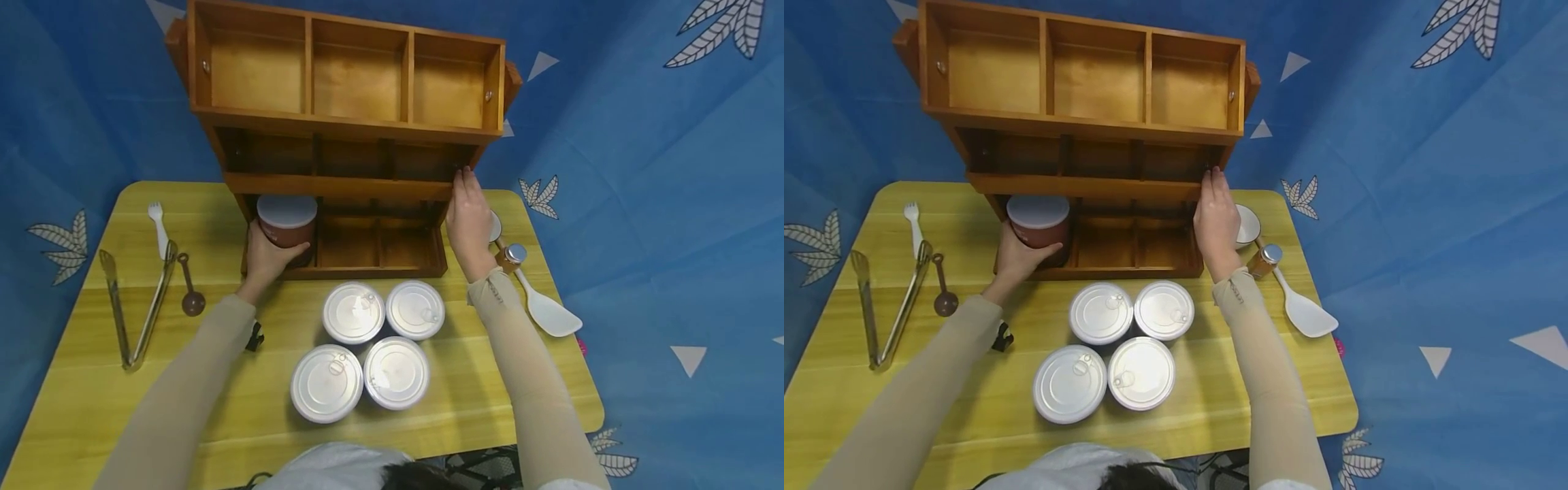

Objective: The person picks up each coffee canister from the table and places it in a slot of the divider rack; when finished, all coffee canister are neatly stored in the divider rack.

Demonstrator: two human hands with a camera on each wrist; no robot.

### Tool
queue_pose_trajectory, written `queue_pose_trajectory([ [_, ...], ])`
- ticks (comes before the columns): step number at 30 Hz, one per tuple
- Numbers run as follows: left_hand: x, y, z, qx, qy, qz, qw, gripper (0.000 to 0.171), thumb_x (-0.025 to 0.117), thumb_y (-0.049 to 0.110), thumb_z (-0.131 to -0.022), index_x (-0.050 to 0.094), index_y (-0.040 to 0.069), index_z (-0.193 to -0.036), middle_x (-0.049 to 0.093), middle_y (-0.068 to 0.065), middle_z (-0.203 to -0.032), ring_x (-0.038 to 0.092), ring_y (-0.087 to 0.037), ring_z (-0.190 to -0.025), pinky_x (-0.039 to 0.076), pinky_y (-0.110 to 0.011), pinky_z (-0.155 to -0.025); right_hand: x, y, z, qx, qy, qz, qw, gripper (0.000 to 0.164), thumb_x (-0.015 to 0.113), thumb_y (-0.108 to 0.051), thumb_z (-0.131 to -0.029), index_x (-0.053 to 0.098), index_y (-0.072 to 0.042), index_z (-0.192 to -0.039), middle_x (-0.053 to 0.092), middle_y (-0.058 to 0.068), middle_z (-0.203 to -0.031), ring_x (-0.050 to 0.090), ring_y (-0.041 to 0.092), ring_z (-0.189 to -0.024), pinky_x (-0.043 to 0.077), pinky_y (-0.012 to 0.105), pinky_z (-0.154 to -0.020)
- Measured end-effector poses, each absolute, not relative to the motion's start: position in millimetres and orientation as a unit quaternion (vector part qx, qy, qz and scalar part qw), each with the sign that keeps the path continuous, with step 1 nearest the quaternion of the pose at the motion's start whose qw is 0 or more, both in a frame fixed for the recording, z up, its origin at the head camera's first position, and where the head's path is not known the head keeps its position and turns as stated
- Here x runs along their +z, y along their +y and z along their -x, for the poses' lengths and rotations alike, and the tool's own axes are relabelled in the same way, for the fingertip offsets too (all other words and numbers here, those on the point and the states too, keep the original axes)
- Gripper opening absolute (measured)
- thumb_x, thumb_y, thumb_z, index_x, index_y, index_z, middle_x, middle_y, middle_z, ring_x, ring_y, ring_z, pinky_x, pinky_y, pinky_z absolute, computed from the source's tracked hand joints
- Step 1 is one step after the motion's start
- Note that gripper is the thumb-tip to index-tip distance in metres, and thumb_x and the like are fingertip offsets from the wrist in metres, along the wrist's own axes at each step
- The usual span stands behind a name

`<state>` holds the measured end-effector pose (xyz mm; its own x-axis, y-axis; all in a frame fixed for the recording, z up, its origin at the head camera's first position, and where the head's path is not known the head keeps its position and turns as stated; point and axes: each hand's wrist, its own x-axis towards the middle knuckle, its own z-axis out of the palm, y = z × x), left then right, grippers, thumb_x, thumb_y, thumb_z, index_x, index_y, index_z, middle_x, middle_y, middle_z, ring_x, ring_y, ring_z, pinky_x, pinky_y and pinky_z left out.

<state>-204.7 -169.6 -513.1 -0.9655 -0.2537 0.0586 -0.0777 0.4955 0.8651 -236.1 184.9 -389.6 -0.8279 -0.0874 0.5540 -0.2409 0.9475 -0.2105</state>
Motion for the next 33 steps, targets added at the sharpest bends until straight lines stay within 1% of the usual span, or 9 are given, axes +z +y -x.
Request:
queue_pose_trajectory([
  [7,-517.9,-169.6,202.7,-0.481,-0.867,-0.111,0.072,0.115,0.086,0.032,-0.071,0.013,0.003,-0.154,0.032,-0.025,-0.152,0.036,-0.04,-0.141,0.032,-0.055,-0.118,-388.6,184.0,236.1,0.132,-0.948,-0.08,0.278,0.037,0.041,-0.01,-0.104,0.055,0.004,-0.136,0.054,0.02,-0.144,0.052,0.032,-0.134,0.048,0.042,-0.108],
  [12,-516.8,-171.1,196.5,-0.48,-0.869,-0.111,0.05,0.117,0.086,0.03,-0.072,0.009,0.002,-0.154,0.033,-0.027,-0.153,0.037,-0.043,-0.141,0.033,-0.057,-0.116,-388.7,183.8,236.1,0.131,-0.948,-0.079,0.279,0.037,0.041,-0.01,-0.105,0.055,0.004,-0.136,0.054,0.019,-0.144,0.052,0.031,-0.134,0.048,0.042,-0.108],
  [16,-514.6,-174.2,184.7,-0.486,-0.868,-0.093,0.039,0.114,0.084,0.026,-0.075,0.007,0.002,-0.156,0.031,-0.027,-0.155,0.033,-0.042,-0.144,0.03,-0.057,-0.118,-389.5,184.2,236.5,0.13,-0.949,-0.078,0.276,0.037,0.041,-0.01,-0.105,0.055,0.003,-0.136,0.054,0.02,-0.144,0.052,0.031,-0.134,0.048,0.042,-0.109],
  [21,-502.6,-185.7,147.6,-0.479,-0.876,-0.057,0.008,0.109,0.079,0.024,-0.081,0.004,0.0,-0.157,0.019,-0.028,-0.16,0.022,-0.045,-0.148,0.022,-0.06,-0.121,-391.6,183.1,237.0,0.133,-0.95,-0.081,0.272,0.037,0.041,-0.009,-0.105,0.054,0.004,-0.136,0.053,0.02,-0.144,0.051,0.032,-0.135,0.047,0.042,-0.11],
  [23,-499.1,-190.3,126.1,-0.467,-0.883,-0.047,0.002,0.108,0.08,0.025,-0.082,0.006,-0.002,-0.156,0.019,-0.03,-0.16,0.022,-0.048,-0.146,0.023,-0.062,-0.12,-392.5,182.5,237.2,0.134,-0.95,-0.083,0.271,0.037,0.041,-0.009,-0.105,0.054,0.004,-0.137,0.053,0.02,-0.144,0.051,0.032,-0.135,0.047,0.042,-0.11],
  [26,-500.3,-194.0,98.9,-0.453,-0.891,-0.011,-0.003,0.105,0.083,0.022,-0.078,0.015,-0.002,-0.155,0.024,-0.03,-0.158,0.026,-0.05,-0.144,0.025,-0.064,-0.117,-392.6,183.2,237.9,0.134,-0.951,-0.079,0.267,0.038,0.04,-0.01,-0.104,0.054,0.003,-0.137,0.052,0.02,-0.145,0.05,0.032,-0.135,0.046,0.042,-0.11],
  [29,-506.2,-193.0,87.3,-0.454,-0.888,0.056,-0.042,0.101,0.085,0.02,-0.075,0.023,0.002,-0.154,0.022,-0.029,-0.159,0.023,-0.051,-0.145,0.022,-0.068,-0.116,-391.1,184.5,238.8,0.136,-0.953,-0.072,0.261,0.038,0.04,-0.01,-0.105,0.053,0.003,-0.138,0.052,0.019,-0.145,0.05,0.031,-0.135,0.046,0.043,-0.11],
  [31,-509.7,-190.0,87.5,-0.462,-0.876,0.103,-0.093,0.101,0.085,0.02,-0.075,0.025,0.003,-0.154,0.016,-0.029,-0.161,0.017,-0.05,-0.147,0.018,-0.07,-0.116,-390.3,184.3,238.8,0.138,-0.953,-0.071,0.261,0.038,0.04,-0.01,-0.105,0.053,0.003,-0.138,0.052,0.02,-0.145,0.05,0.032,-0.135,0.045,0.042,-0.111],
  [33,-514.6,-186.3,90.8,-0.475,-0.855,0.152,-0.142,0.099,0.084,0.018,-0.076,0.025,0.004,-0.154,0.017,-0.028,-0.161,0.02,-0.05,-0.147,0.018,-0.068,-0.117,-390.6,182.6,238.4,0.142,-0.952,-0.077,0.26,0.038,0.04,-0.01,-0.105,0.053,0.004,-0.138,0.052,0.02,-0.145,0.05,0.033,-0.135,0.045,0.043,-0.112],
])
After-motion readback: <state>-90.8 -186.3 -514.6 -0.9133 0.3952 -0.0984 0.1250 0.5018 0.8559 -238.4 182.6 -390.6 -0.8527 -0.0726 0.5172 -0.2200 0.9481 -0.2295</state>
